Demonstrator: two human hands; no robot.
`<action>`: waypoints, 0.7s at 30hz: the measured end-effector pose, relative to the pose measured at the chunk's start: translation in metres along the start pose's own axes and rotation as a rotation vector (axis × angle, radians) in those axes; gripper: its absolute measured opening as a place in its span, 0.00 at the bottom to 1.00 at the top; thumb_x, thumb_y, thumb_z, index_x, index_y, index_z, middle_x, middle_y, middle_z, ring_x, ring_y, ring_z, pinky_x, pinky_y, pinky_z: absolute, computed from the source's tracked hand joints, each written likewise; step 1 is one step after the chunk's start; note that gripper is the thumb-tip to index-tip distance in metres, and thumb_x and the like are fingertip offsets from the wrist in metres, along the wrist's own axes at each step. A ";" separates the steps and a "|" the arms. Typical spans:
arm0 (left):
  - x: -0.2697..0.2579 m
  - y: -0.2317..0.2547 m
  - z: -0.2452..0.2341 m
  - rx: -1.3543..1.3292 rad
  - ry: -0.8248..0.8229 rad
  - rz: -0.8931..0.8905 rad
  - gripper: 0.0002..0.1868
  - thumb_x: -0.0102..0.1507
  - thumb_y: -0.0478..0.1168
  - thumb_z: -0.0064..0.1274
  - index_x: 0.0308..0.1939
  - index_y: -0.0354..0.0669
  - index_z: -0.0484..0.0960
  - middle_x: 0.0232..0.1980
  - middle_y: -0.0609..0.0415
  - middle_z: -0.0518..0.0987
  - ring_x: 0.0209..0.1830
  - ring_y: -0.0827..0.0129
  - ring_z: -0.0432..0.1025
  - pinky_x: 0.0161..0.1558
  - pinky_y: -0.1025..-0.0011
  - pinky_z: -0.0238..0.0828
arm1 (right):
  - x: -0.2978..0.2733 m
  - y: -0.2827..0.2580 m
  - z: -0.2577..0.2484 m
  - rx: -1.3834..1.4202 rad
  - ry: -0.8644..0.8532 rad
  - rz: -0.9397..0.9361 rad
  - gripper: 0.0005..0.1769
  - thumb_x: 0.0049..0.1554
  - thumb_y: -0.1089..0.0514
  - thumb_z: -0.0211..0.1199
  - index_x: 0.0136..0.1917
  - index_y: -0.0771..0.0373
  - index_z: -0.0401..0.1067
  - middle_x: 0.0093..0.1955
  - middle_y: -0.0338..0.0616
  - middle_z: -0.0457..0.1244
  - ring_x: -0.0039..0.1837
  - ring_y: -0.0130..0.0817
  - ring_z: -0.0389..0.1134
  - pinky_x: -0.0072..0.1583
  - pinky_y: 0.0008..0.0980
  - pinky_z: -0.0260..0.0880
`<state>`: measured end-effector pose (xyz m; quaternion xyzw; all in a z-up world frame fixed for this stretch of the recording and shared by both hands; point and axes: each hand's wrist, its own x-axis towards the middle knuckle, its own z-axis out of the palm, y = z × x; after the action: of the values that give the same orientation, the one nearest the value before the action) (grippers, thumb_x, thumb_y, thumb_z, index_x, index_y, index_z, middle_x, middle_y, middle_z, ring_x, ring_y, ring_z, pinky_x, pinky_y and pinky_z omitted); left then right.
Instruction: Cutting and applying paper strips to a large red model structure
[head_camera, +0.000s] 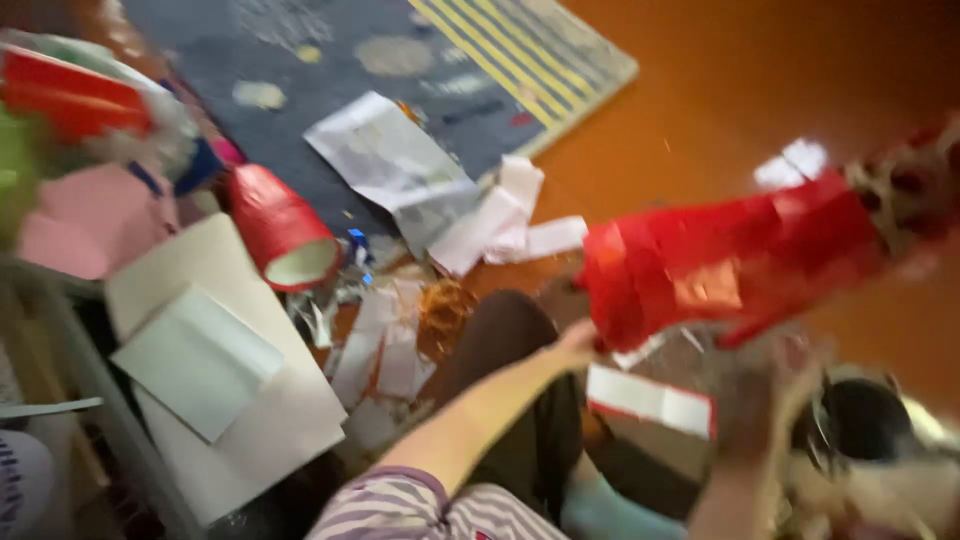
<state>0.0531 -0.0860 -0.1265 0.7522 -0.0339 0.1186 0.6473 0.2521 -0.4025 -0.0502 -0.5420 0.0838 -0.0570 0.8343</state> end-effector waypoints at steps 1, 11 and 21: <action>-0.002 0.019 -0.008 -0.036 -0.028 -0.019 0.31 0.44 0.34 0.68 0.52 0.49 0.78 0.49 0.59 0.76 0.46 0.67 0.70 0.49 0.71 0.68 | -0.040 0.003 0.002 -0.033 0.037 -0.002 0.13 0.62 0.54 0.59 0.59 0.60 0.71 0.49 0.40 0.64 0.57 0.30 0.68 0.67 0.33 0.78; -0.061 0.088 -0.057 0.853 -0.115 -0.066 0.06 0.58 0.44 0.54 0.34 0.49 0.78 0.40 0.58 0.76 0.43 0.63 0.74 0.43 0.71 0.72 | -0.159 0.086 -0.024 -0.875 -0.529 0.133 0.18 0.59 0.57 0.63 0.62 0.60 0.69 0.44 0.51 0.68 0.43 0.41 0.70 0.47 0.39 0.71; -0.065 0.081 0.018 0.755 -0.651 -0.191 0.09 0.63 0.52 0.50 0.40 0.58 0.81 0.43 0.60 0.80 0.48 0.65 0.75 0.49 0.65 0.70 | -0.187 0.127 -0.011 -1.315 -0.440 0.155 0.11 0.56 0.56 0.57 0.51 0.55 0.75 0.47 0.46 0.70 0.55 0.48 0.71 0.55 0.48 0.70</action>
<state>-0.0243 -0.1232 -0.0650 0.9315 -0.1198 -0.1776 0.2940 0.0673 -0.3262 -0.1563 -0.9259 -0.0318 0.1764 0.3324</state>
